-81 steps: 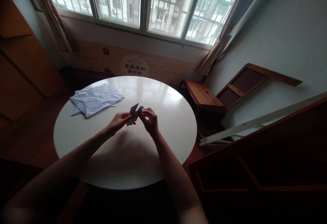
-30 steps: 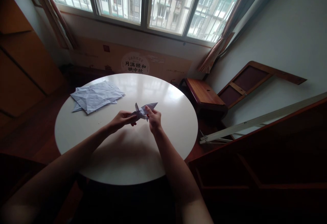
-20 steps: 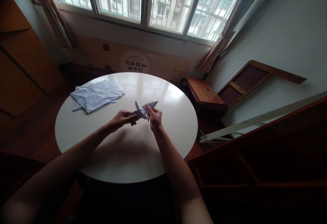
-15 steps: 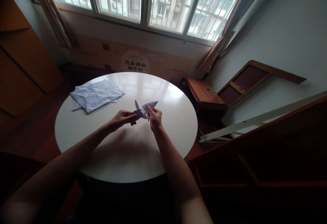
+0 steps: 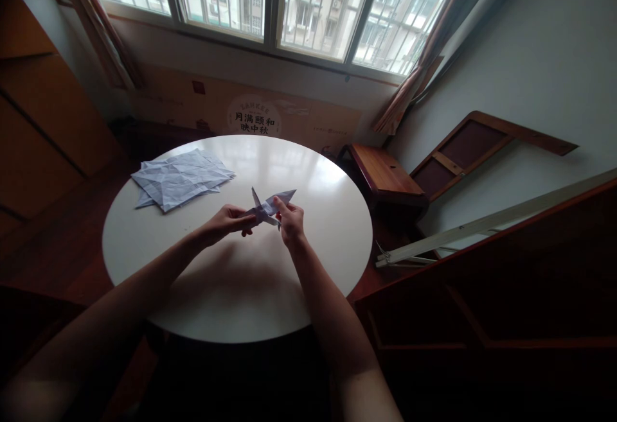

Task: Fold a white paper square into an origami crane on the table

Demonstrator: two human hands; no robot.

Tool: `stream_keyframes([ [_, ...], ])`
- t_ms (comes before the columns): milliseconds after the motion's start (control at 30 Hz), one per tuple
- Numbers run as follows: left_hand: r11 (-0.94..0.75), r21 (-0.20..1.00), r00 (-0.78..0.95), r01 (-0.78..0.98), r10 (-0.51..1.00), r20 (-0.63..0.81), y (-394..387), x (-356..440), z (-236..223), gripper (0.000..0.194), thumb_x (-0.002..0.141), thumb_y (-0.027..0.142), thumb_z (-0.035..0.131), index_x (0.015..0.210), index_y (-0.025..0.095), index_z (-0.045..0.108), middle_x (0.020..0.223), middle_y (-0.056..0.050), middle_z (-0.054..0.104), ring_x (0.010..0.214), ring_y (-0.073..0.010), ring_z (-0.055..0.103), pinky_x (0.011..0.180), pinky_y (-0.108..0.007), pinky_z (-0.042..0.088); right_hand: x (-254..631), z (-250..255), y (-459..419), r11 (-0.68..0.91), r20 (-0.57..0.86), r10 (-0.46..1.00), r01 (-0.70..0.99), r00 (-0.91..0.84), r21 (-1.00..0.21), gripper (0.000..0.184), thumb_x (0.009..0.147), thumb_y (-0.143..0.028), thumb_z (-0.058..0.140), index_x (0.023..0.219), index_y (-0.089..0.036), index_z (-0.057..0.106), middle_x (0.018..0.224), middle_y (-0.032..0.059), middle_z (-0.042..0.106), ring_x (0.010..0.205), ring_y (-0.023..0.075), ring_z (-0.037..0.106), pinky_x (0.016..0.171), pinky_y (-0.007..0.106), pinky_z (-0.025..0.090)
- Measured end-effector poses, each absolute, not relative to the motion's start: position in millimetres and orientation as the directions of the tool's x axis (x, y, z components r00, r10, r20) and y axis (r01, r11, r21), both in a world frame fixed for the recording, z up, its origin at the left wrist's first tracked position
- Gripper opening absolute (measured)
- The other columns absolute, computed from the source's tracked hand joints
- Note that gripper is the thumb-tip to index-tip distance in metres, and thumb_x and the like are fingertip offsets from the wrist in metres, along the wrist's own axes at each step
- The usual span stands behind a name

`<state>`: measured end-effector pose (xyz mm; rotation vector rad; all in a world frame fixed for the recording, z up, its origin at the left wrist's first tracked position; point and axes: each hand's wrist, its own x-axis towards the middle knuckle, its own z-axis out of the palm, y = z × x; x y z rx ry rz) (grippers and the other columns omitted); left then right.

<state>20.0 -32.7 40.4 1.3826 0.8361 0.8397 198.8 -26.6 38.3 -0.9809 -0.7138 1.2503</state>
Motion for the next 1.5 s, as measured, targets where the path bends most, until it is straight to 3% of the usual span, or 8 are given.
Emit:
stream_keyframes([
  [133, 0.049, 0.998, 0.467, -0.031, 0.884, -0.029, -32.5, 18.3, 39.9, 0.046, 0.069, 0.051, 0.082, 0.081, 0.008, 0.075, 0.062, -0.008, 0.07, 0.059, -0.0164, 0.066, 0.058, -0.026, 0.054, 201.8, 40.1, -25.9, -0.019, -0.103, 0.984, -0.481, 0.148, -0.876, 0.03, 0.056, -0.036, 0.087, 0.069, -0.015, 0.069, 0.065, 0.0, 0.066, 0.06, 0.0101, 0.055, 0.061, 0.026, 0.043],
  [267, 0.064, 0.996, 0.435, -0.059, 0.9, -0.032, -31.1, 19.5, 35.9, 0.048, 0.071, 0.053, 0.081, 0.084, 0.008, 0.072, 0.065, -0.008, 0.071, 0.06, -0.0166, 0.067, 0.062, -0.027, 0.055, 205.1, 38.8, -24.6, -0.133, -0.198, 0.975, -0.447, 0.101, -0.885, 0.023, 0.063, -0.032, 0.082, 0.073, -0.017, 0.068, 0.062, -0.0026, 0.063, 0.055, 0.008, 0.053, 0.054, 0.022, 0.039],
  [500, 0.164, 0.978, 0.242, -0.126, 0.961, -0.13, -24.4, 21.2, 34.5, 0.056, 0.086, 0.043, 0.069, 0.129, 0.013, 0.052, 0.073, -0.005, 0.072, 0.056, -0.0149, 0.067, 0.056, -0.025, 0.052, 218.9, 42.9, -14.3, -0.19, -0.323, 0.935, -0.558, 0.149, -0.807, 0.008, 0.079, -0.023, 0.067, 0.078, -0.019, 0.061, 0.062, -0.0027, 0.063, 0.056, 0.0106, 0.061, 0.051, 0.02, 0.046],
  [667, 0.181, 0.974, 0.216, -0.136, 0.965, -0.149, -21.5, 22.7, 30.9, 0.039, 0.088, 0.034, 0.064, 0.12, 0.013, 0.057, 0.071, -0.003, 0.069, 0.056, -0.0126, 0.065, 0.055, -0.023, 0.05, 250.8, 49.5, 12.8, -0.072, -0.394, 0.859, -0.683, 0.328, -0.726, 0.009, 0.087, -0.015, 0.053, 0.081, -0.018, 0.059, 0.064, -0.0006, 0.065, 0.056, 0.0097, 0.062, 0.051, 0.018, 0.053],
  [867, 0.162, 0.979, 0.288, -0.12, 0.95, -0.122, -21.3, 24.4, 25.9, 0.035, 0.078, 0.039, 0.071, 0.102, 0.013, 0.066, 0.073, -0.003, 0.068, 0.059, -0.0122, 0.064, 0.059, -0.024, 0.049, 285.1, 45.9, 49.6, -0.046, -0.465, 0.773, -0.693, 0.431, -0.719, 0.013, 0.091, -0.011, 0.046, 0.082, -0.018, 0.052, 0.06, -0.0035, 0.058, 0.049, 0.0068, 0.055, 0.046, 0.013, 0.052],
  [1033, 0.155, 0.982, 0.294, -0.105, 0.949, -0.119, -24.2, 25.1, 29.3, 0.039, 0.074, 0.042, 0.074, 0.098, 0.013, 0.068, 0.074, -0.004, 0.068, 0.06, -0.0124, 0.063, 0.06, -0.025, 0.047, 299.5, 48.5, 74.1, -0.057, -0.476, 0.768, -0.695, 0.428, -0.717, 0.014, 0.096, -0.015, 0.042, 0.085, -0.018, 0.049, 0.066, -0.0025, 0.057, 0.051, 0.006, 0.056, 0.046, 0.011, 0.051],
  [1333, 0.153, 0.984, 0.31, -0.097, 0.943, -0.116, -25.6, 25.1, 32.2, 0.039, 0.072, 0.043, 0.076, 0.096, 0.013, 0.069, 0.073, -0.004, 0.069, 0.061, -0.0123, 0.063, 0.061, -0.025, 0.047, 272.9, 48.1, 54.9, -0.137, -0.489, 0.818, -0.724, 0.302, -0.676, 0.015, 0.095, -0.018, 0.039, 0.104, -0.021, 0.051, 0.086, 0.0022, 0.055, 0.066, 0.0093, 0.062, 0.053, 0.018, 0.059],
  [1500, 0.144, 0.985, 0.305, -0.091, 0.946, -0.11, -25.1, 24.8, 30.6, 0.039, 0.072, 0.043, 0.075, 0.096, 0.013, 0.069, 0.074, -0.004, 0.068, 0.061, -0.0128, 0.063, 0.06, -0.025, 0.048, 249.0, 52.6, 40.8, -0.168, -0.48, 0.846, -0.736, 0.234, -0.656, 0.009, 0.088, -0.021, 0.048, 0.096, -0.023, 0.052, 0.088, 0.0032, 0.052, 0.073, 0.0125, 0.064, 0.055, 0.023, 0.061],
])
